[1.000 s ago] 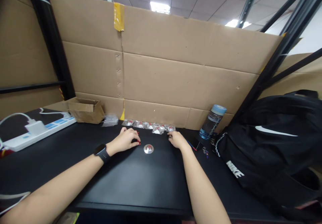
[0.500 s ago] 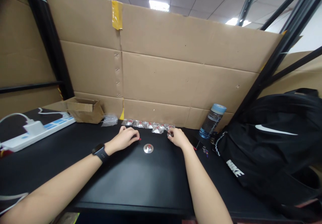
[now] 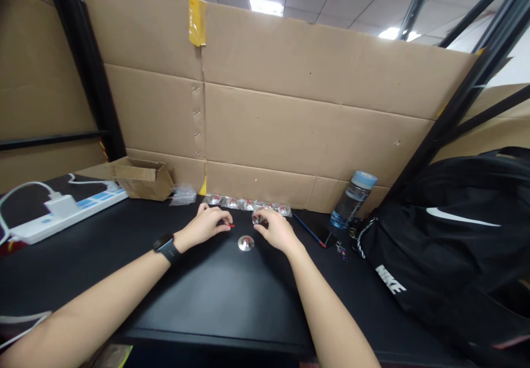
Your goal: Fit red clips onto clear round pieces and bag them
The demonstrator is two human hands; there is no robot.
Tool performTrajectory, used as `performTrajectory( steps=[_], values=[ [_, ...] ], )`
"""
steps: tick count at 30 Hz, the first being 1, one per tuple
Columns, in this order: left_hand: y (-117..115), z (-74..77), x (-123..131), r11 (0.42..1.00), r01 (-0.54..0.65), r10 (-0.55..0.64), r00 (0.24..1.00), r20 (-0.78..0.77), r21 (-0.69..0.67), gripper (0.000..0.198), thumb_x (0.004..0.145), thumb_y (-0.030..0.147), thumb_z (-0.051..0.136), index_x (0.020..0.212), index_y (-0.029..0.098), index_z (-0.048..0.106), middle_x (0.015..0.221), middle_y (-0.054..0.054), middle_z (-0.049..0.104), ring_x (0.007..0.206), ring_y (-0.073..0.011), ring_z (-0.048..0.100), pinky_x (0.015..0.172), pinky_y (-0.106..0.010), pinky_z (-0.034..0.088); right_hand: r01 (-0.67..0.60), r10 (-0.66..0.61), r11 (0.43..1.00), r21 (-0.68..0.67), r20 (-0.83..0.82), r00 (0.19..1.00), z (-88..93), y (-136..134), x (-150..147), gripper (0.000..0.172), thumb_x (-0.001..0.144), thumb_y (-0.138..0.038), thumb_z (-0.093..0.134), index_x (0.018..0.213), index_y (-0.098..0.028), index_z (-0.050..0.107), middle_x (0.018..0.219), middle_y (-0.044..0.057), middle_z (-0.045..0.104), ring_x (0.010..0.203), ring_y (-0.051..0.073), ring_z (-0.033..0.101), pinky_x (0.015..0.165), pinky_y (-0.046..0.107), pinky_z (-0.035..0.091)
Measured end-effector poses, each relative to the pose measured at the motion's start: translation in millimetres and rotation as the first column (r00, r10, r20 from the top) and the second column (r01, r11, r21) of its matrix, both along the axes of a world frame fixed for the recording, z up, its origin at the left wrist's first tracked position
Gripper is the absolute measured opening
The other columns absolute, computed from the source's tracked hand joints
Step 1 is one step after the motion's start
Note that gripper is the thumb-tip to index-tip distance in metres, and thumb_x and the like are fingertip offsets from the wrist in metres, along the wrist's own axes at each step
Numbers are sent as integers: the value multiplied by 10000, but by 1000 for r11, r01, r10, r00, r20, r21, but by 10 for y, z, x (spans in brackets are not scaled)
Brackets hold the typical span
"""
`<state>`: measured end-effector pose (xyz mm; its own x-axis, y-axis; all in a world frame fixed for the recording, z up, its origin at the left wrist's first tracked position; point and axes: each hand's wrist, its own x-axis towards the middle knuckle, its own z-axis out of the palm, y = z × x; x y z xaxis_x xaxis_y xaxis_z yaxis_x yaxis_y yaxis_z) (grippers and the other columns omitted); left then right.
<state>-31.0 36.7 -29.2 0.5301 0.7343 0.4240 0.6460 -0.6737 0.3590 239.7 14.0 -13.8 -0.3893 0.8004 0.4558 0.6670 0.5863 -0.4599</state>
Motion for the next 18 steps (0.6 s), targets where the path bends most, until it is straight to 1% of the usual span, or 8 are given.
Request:
performTrajectory(
  steps=[3,5,7,9,13,18],
  values=[
    [-25,36,39,1000,-10,12,997,80,-21,122,853,385,721,907,279,749,905,11,774,935,-218,654,913,-375,275,-37,29,998,-48,-156,987,-27,-13,-106,330,818,-275,707,1147,-255,681,1127,66,704,934,208,672,741,318,548],
    [-53,55,79,998,-2,14,986,165,-69,125,834,406,735,886,299,772,903,22,780,928,-220,671,931,-370,315,-78,48,993,-92,-297,954,-39,-39,-199,392,795,-294,728,1177,-245,657,1144,75,698,920,208,686,710,312,567],
    [-81,64,121,991,20,15,965,261,-130,128,837,404,727,904,311,784,926,30,784,916,-212,689,926,-348,372,-137,74,983,-123,-417,906,-42,-79,-290,442,778,-296,740,1203,-239,634,1179,87,683,941,212,694,724,316,584],
    [-103,60,159,983,49,12,943,332,-176,142,856,390,701,936,308,786,961,27,783,920,-207,696,900,-325,422,-192,101,972,-135,-499,861,-37,-125,-365,453,766,-286,749,1199,-238,625,1224,94,661,978,217,695,750,322,594],
    [-126,35,221,980,87,-2,903,430,-179,160,885,364,659,925,254,767,975,-10,765,929,-212,682,866,-313,469,-246,124,959,-138,-577,808,-18,-203,-461,458,739,-265,776,1168,-235,619,1226,95,647,1047,232,687,817,339,596],
    [-165,36,269,992,101,-48,868,494,-81,147,907,319,625,879,204,713,967,-46,701,932,-201,634,882,-320,471,-275,124,949,-155,-619,776,7,-251,-513,449,726,-267,804,1133,-223,621,1183,96,664,1067,248,687,838,354,593]
  ],
)
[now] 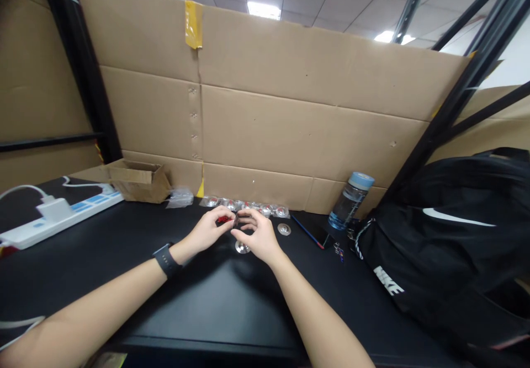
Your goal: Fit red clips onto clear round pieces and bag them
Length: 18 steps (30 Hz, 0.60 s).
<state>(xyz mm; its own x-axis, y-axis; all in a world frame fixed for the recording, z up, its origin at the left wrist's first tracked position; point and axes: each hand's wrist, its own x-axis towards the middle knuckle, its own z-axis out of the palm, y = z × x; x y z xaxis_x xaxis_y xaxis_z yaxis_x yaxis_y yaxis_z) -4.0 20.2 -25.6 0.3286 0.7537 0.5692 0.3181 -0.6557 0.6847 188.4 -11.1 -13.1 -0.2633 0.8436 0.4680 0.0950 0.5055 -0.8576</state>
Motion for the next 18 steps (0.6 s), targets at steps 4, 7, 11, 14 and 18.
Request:
performTrajectory(
  steps=[4,7,11,14,18],
  values=[
    [-39,33,12,1000,12,-12,1000,3,25,135,917,281,600,859,195,686,956,-51,673,926,-197,612,871,-320,468,9,-9,1000,-12,-8,1000,28,-16,-1,451,723,-295,817,1124,-221,623,1149,95,686,1058,254,694,846,365,590],
    [-62,53,19,999,17,-17,1000,2,40,140,925,270,585,851,193,677,952,-48,664,920,-192,608,862,-314,464,22,-23,999,-23,-11,1000,38,-22,4,447,714,-309,828,1103,-216,630,1138,97,698,1053,258,699,843,367,592],
    [-91,75,28,997,-24,25,1000,-17,69,126,919,267,600,855,202,686,957,-40,660,932,-190,605,861,-310,457,24,-26,999,-43,-42,999,18,-18,-5,357,690,-324,848,962,-194,657,1160,106,702,1044,267,708,867,376,593],
    [-118,101,21,991,-75,82,995,-62,111,122,917,275,613,865,220,709,945,-30,659,927,-191,599,865,-321,447,19,-27,994,-107,-74,997,-1,-2,-10,325,667,-357,862,856,-180,665,1196,111,700,1009,275,724,900,402,594],
    [-143,128,5,978,-143,163,978,-128,152,131,920,305,622,884,241,730,957,-29,663,944,-205,591,893,-356,422,-5,-7,991,-137,-84,996,-2,43,28,283,729,-422,813,853,-186,717,1191,101,712,1025,270,718,962,432,571]
  ],
)
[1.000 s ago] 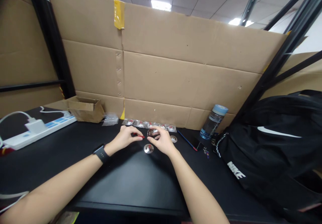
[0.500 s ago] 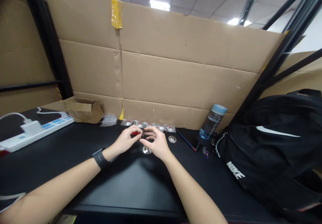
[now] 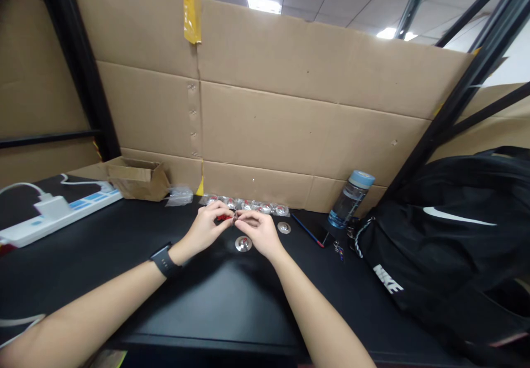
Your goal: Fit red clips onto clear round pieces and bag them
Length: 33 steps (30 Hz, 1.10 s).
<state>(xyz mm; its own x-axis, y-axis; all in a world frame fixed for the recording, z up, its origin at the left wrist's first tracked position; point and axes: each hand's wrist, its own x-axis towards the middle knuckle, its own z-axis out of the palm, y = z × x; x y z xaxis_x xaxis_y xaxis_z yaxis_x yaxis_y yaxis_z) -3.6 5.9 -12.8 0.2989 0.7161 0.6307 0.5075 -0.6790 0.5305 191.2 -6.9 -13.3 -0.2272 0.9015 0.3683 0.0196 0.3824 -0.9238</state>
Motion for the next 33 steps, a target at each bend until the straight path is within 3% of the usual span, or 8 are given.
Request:
performTrajectory(
  steps=[7,14,19,22,27,33],
  values=[
    [-19,-42,34,998,-53,55,996,-73,27,151,926,335,618,902,257,744,1003,-36,674,1016,-232,579,931,-395,368,60,-74,992,112,128,989,-21,63,84,226,788,-426,763,839,-207,788,1170,107,707,1061,269,685,944,435,571],
    [-38,-72,59,999,-51,51,995,-80,10,148,924,353,630,900,274,752,1011,-22,665,1009,-224,582,923,-383,338,87,-139,976,198,264,955,4,32,83,154,821,-341,709,831,-213,794,1133,102,708,977,251,704,847,405,600],
    [-61,-59,57,999,-41,42,994,-100,15,136,923,329,637,883,259,746,1009,-26,671,1014,-221,578,936,-395,332,75,-134,977,201,299,945,-11,46,94,130,825,-290,680,797,-199,769,1138,100,691,967,236,696,820,373,592],
    [-51,-55,56,999,22,-24,997,-69,-23,154,931,349,617,912,249,732,1049,-38,677,1047,-227,582,973,-402,359,56,-117,981,188,334,935,2,50,111,110,818,-268,674,768,-197,743,1176,94,660,1021,234,670,829,355,574],
    [-2,-50,45,967,206,-186,973,136,-152,323,906,403,634,1188,245,641,1215,-62,668,1125,-224,608,1009,-361,439,21,-129,968,252,420,898,48,18,112,75,810,-233,664,761,-200,710,1226,85,598,1092,232,623,842,341,539],
    [44,-46,-19,919,285,-274,958,79,-271,247,857,407,678,1028,230,704,1045,-31,737,986,-215,676,942,-322,491,13,-154,957,290,469,870,94,-7,126,54,807,-222,664,767,-207,697,1245,80,585,1161,245,579,910,361,492]
  ],
)
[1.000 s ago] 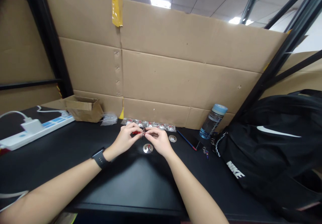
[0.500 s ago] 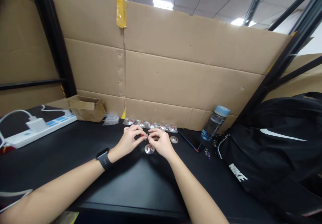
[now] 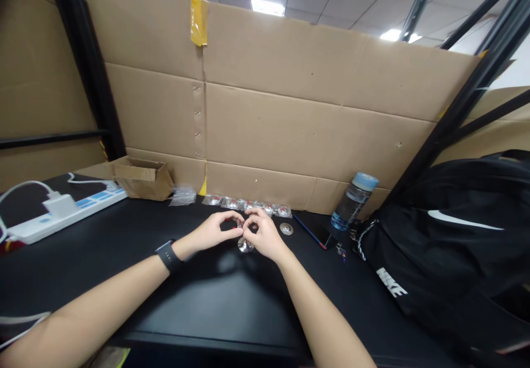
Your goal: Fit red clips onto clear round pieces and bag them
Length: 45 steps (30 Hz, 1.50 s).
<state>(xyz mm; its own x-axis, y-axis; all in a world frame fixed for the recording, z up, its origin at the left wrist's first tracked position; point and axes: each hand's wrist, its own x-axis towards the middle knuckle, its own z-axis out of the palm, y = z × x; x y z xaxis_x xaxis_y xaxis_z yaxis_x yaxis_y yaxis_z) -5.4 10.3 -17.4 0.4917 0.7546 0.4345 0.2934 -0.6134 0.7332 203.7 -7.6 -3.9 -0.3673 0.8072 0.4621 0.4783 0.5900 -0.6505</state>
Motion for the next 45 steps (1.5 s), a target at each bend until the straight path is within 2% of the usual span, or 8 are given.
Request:
performTrajectory(
  steps=[6,13,20,30,34,38,42,45],
  values=[
    [81,11,-92,997,74,-71,993,-89,27,294,853,426,684,1068,225,696,1051,-44,730,981,-214,669,940,-333,487,33,-32,998,62,-11,999,58,20,67,112,860,-241,602,773,-207,665,1258,81,574,1179,234,568,916,344,473],
    [391,-274,-353,908,-276,379,862,-338,315,486,988,530,432,1413,312,523,1552,-97,417,1457,-330,304,1156,-570,230,121,-143,977,177,119,982,31,129,231,76,830,-226,622,764,-206,656,1205,88,593,1138,253,563,964,405,446],
    [620,-633,-422,957,-208,281,835,-472,200,586,975,633,365,1419,289,533,1540,-122,437,1453,-349,326,1149,-563,265,247,-279,958,147,263,924,-25,288,504,101,751,-190,680,658,-196,641,1164,84,607,1084,244,574,992,393,421],
    [413,-426,-305,978,-16,105,898,-428,207,523,983,559,418,1303,209,639,1394,-122,595,1327,-270,514,1123,-392,373,309,-298,950,42,415,860,-186,401,624,126,712,-161,700,597,-187,655,1032,79,664,1025,229,608,873,312,450],
    [308,-302,-261,966,-23,146,872,-466,259,432,992,510,423,1197,229,679,1213,-83,688,1102,-238,641,969,-336,477,293,-268,956,10,437,859,-225,437,646,112,722,-176,683,614,-179,652,892,63,676,854,192,625,763,275,452],
    [324,-209,-309,938,-77,241,846,-475,337,406,1008,473,393,1195,233,661,1229,-77,674,1117,-228,627,976,-338,463,295,-246,954,-47,436,866,-234,428,648,20,744,-189,662,755,-180,675,817,34,684,715,154,601,652,239,425],
    [482,-231,-522,806,-325,560,689,-460,495,394,1004,393,403,1307,239,603,1404,-108,574,1315,-292,493,1089,-459,360,199,-156,978,-65,407,900,-223,396,629,249,753,-130,632,984,-197,699,921,27,724,726,140,606,670,229,427],
    [629,-336,-716,756,-448,654,534,-536,476,467,981,344,425,1426,235,511,1510,-133,469,1391,-356,404,1091,-531,345,139,-90,987,-82,437,895,-201,370,611,212,782,-155,625,952,-212,738,899,25,737,749,155,618,693,244,432]
  ],
)
